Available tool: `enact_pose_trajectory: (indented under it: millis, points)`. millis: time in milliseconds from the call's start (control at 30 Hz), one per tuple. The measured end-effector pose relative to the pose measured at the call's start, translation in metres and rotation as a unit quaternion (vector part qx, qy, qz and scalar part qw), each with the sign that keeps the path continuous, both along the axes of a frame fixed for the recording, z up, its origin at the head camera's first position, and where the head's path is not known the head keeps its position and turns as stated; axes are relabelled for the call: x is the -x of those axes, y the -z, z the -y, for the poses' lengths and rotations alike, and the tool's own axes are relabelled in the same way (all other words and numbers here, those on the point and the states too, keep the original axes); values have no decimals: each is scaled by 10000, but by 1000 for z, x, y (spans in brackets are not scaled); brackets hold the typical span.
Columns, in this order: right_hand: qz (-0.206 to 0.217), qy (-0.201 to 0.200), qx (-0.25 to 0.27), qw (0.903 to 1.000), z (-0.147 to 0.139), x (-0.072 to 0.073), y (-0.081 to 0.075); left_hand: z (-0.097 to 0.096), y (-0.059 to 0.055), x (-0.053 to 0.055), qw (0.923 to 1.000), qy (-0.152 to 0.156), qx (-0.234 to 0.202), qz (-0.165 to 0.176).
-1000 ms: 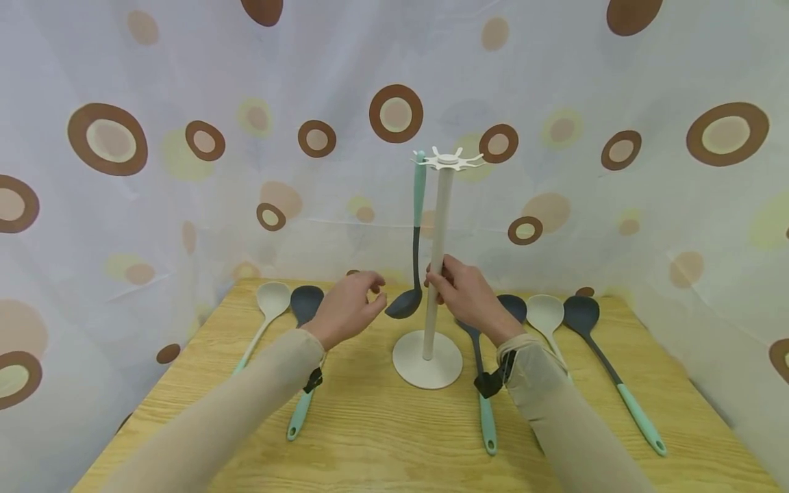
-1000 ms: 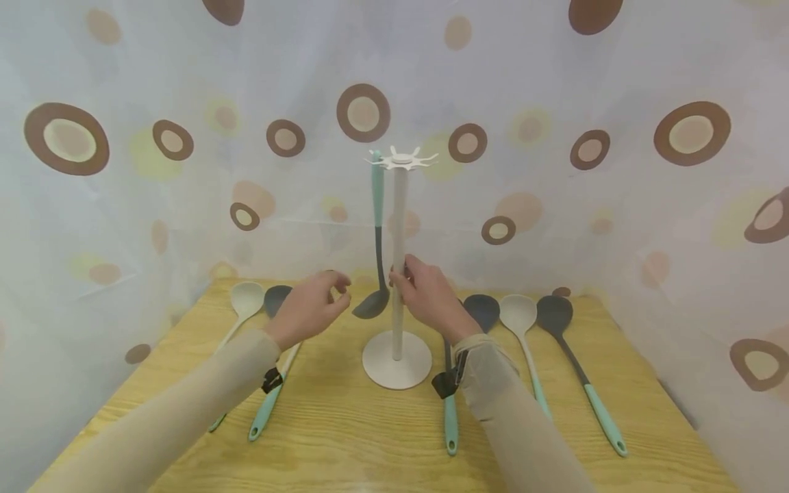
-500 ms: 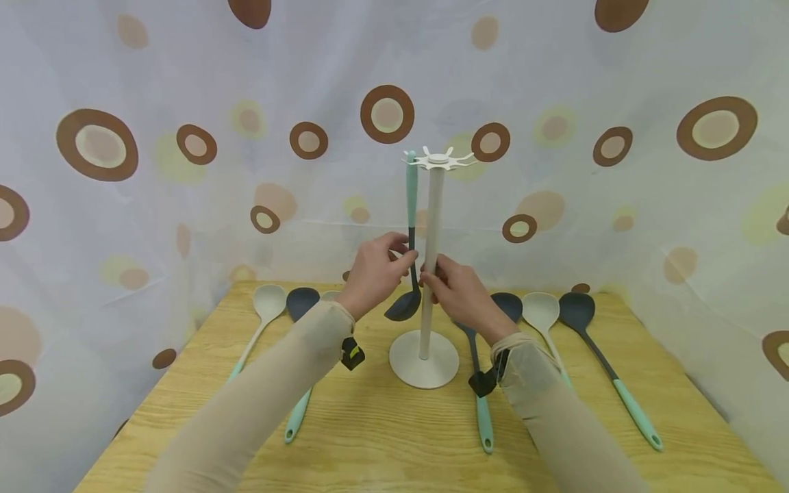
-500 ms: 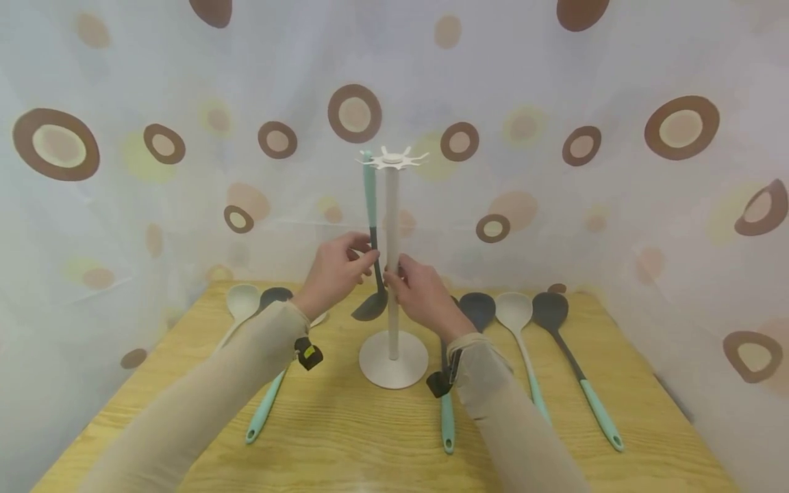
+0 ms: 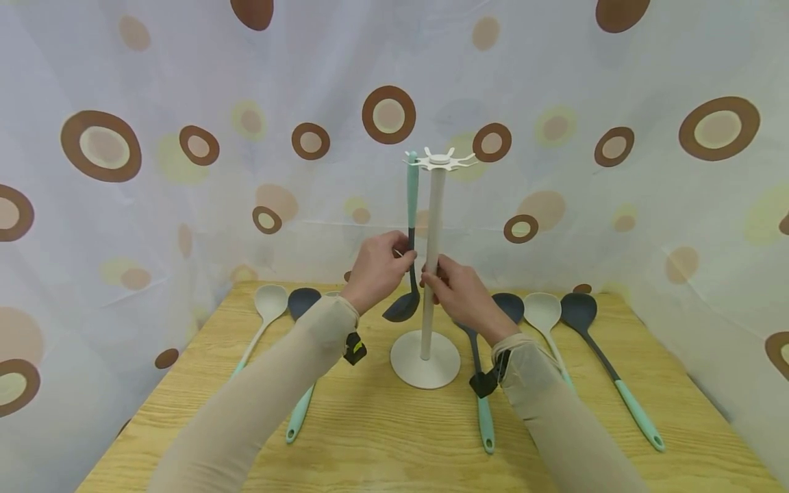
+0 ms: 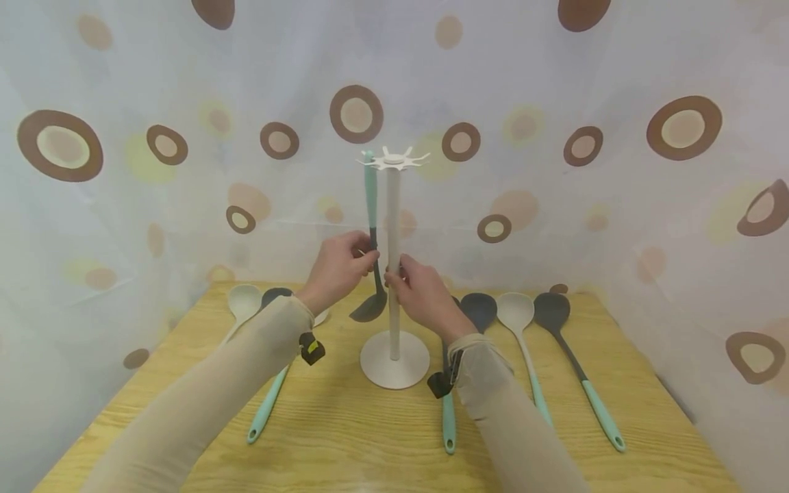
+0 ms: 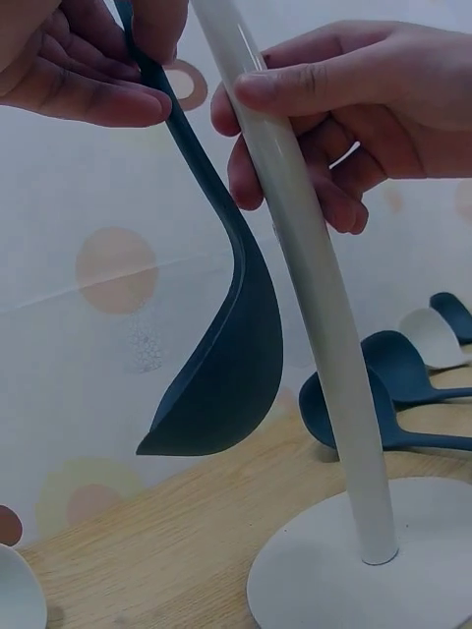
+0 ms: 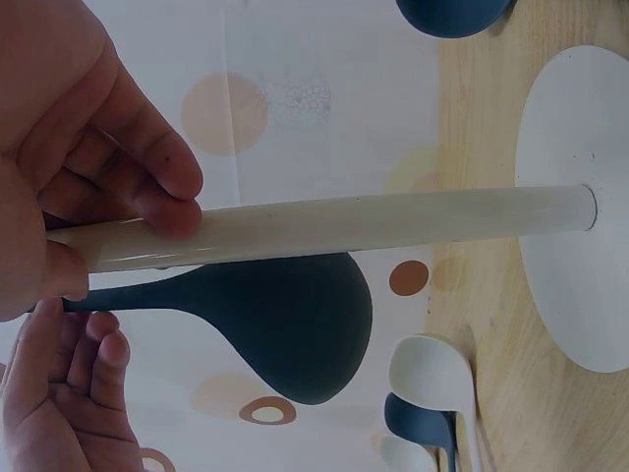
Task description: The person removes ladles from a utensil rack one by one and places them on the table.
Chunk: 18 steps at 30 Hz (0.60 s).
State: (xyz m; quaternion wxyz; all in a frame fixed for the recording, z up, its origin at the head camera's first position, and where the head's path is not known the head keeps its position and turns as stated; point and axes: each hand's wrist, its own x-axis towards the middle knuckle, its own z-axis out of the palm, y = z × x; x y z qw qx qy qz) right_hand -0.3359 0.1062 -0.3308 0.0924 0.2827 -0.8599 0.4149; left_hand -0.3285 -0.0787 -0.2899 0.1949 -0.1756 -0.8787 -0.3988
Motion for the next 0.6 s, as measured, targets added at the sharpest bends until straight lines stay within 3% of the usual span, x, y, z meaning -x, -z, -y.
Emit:
enact_pose_trajectory:
  millis: [400, 600]
  points:
    - [110, 31, 44, 9999, 1, 0, 0, 13, -8, 2, 9991, -208, -261, -264]
    - [118, -2, 46, 9999, 0, -1, 0, 27, 1, -3, 9995, -227, 15, -238]
